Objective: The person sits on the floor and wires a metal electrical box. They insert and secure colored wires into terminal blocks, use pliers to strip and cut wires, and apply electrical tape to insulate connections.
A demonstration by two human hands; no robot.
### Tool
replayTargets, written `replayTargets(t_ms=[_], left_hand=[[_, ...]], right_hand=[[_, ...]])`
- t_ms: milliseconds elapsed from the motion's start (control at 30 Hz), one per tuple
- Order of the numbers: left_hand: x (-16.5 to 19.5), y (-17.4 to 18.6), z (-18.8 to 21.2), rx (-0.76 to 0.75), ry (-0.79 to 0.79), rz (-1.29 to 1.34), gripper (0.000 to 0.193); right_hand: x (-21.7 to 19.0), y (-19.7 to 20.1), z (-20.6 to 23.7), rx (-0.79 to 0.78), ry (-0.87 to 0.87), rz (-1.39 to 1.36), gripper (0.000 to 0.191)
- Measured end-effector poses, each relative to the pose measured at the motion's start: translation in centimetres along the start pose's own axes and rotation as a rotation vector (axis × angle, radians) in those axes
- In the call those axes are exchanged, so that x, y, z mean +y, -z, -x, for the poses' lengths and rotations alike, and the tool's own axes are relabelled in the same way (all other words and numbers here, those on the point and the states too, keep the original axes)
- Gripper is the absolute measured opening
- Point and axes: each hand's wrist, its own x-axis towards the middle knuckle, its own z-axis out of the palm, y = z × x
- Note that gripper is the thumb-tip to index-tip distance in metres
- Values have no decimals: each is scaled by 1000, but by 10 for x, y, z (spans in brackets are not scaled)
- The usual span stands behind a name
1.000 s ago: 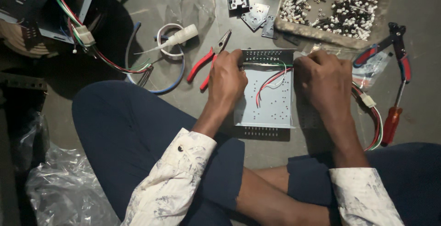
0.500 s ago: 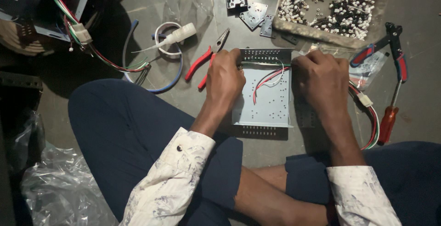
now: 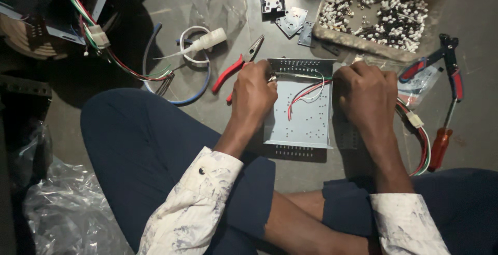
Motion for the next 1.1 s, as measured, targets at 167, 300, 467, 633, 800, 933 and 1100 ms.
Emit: replayTargets(t_ms=[167, 300, 467, 633, 800, 933, 1100], left_hand=[[10, 3, 2, -63, 9, -100, 36], [22, 2, 12, -77, -42, -298, 27], [31, -12, 33, -266, -50, -291, 33], [25, -27, 36, -205, -70, -276, 10], [29, -30, 38, -334, 86, -190, 14], [40, -28, 39, -378, 115, -140, 16], [53, -19, 31, -440, 147, -143, 17]], right_hand=[[-1, 0, 1, 10, 0, 27, 46], [-2, 0, 1, 14, -6, 15, 44], [-4, 2, 1, 16, -9, -10, 48], [-4, 2, 0, 10, -8, -19, 47], [-1, -1, 0, 26, 1, -15, 44], [-1, -2, 0, 29, -3, -46, 55], [0, 0, 0, 16, 1, -65, 52]])
